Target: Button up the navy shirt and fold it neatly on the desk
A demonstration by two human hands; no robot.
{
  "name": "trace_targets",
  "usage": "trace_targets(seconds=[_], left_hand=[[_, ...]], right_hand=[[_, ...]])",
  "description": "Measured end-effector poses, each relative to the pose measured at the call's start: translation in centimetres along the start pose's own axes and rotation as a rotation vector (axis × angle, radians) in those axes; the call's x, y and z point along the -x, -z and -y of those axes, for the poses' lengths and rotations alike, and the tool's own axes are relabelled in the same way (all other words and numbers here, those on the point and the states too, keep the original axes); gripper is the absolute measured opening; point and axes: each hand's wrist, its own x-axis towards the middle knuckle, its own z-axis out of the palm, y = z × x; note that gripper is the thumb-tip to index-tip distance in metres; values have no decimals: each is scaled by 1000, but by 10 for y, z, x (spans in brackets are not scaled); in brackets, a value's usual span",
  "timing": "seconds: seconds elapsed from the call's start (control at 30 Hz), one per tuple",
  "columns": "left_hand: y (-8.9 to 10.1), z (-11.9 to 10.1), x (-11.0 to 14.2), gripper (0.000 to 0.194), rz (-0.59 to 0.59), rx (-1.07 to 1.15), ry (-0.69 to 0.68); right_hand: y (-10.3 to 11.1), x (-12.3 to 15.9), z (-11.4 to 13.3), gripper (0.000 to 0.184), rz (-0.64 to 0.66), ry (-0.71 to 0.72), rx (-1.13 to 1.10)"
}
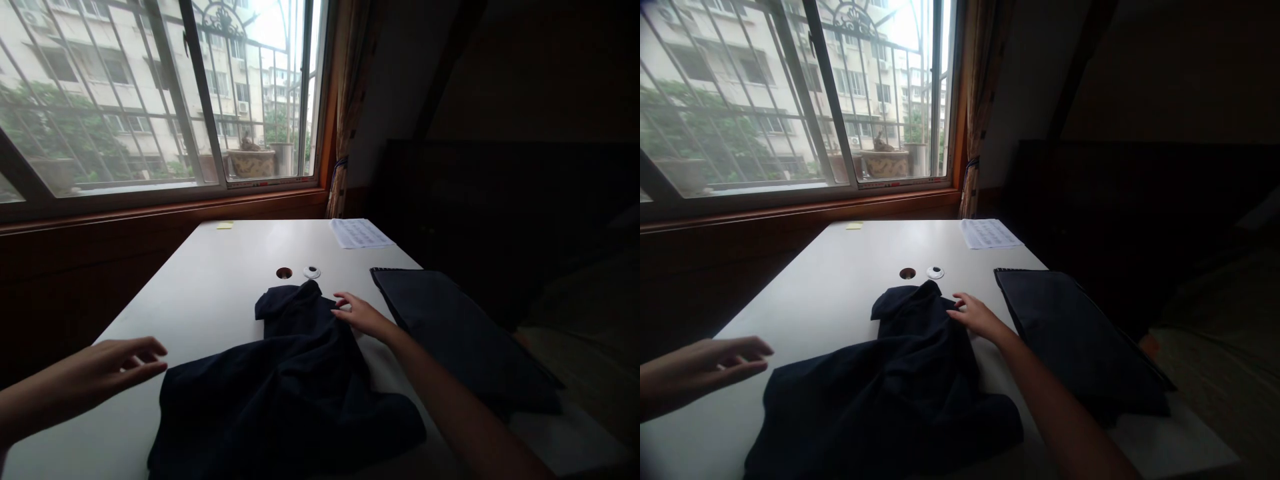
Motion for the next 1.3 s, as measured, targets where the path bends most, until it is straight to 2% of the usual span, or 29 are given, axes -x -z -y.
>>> trace_targets(seconds=[0.07, 0.1, 0.13, 0.23, 0.33, 0.4, 0.47, 0.53, 0.67, 0.77, 0.83, 0.9, 0.97, 1.03, 1.13, 1.2, 1.3], left_hand=[[-5, -22, -10, 43, -51, -88, -92], [-14, -36, -16, 43, -92, -100, -165], [-26, -51, -22, 40, -110, -104, -231], [-79, -94, -43, 34, -36, -56, -390], [-131, -124, -69, 37, -123, 16, -517], [-153, -136, -89, 41, -143, 117, -552], [-163, -143, -107, 32, -135, 207, -525], [-162, -144, -118, 22, -125, 257, -487], [-134, -133, -111, 29, -164, 378, -436], [-102, -113, -90, 34, -189, 697, -335], [-81, -96, -77, 39, -255, 809, -232], [-64, -77, -66, 45, -315, 807, -143], [-54, -59, -59, 50, -299, 728, -82], [-49, -42, -56, 53, -250, 586, -31], [-49, -23, -57, 61, -212, 376, 49], [-51, -15, -60, 72, -190, 312, 99], [-57, -12, -62, 94, -153, 272, 122]], right_hand=[[-12, -4, 6, 57, -2, 19, 39], [-18, -6, 9, 55, 4, 37, 51], [-23, -7, 14, 49, 15, 63, 57], [-41, -8, 30, 22, 33, 184, 60], [-57, -5, 49, 10, 4, 310, 61], [-63, 0, 61, 7, -10, 381, 61], [-64, 4, 69, 6, -30, 435, 62], [-57, 7, 72, 10, -92, 459, 66], [-19, 3, 61, 11, -341, 416, 69], [25, -5, 42, 12, -554, 352, 69], [53, -9, 29, 16, -691, 308, 77], [75, -13, 16, 19, -797, 263, 92], [87, -16, 4, 20, -830, 226, 114], [87, -19, -5, 18, -801, 200, 143], [73, -19, -11, 17, -740, 190, 203], [57, -15, -5, 21, -708, 214, 253], [30, 0, 16, 24, -607, 306, 320]])
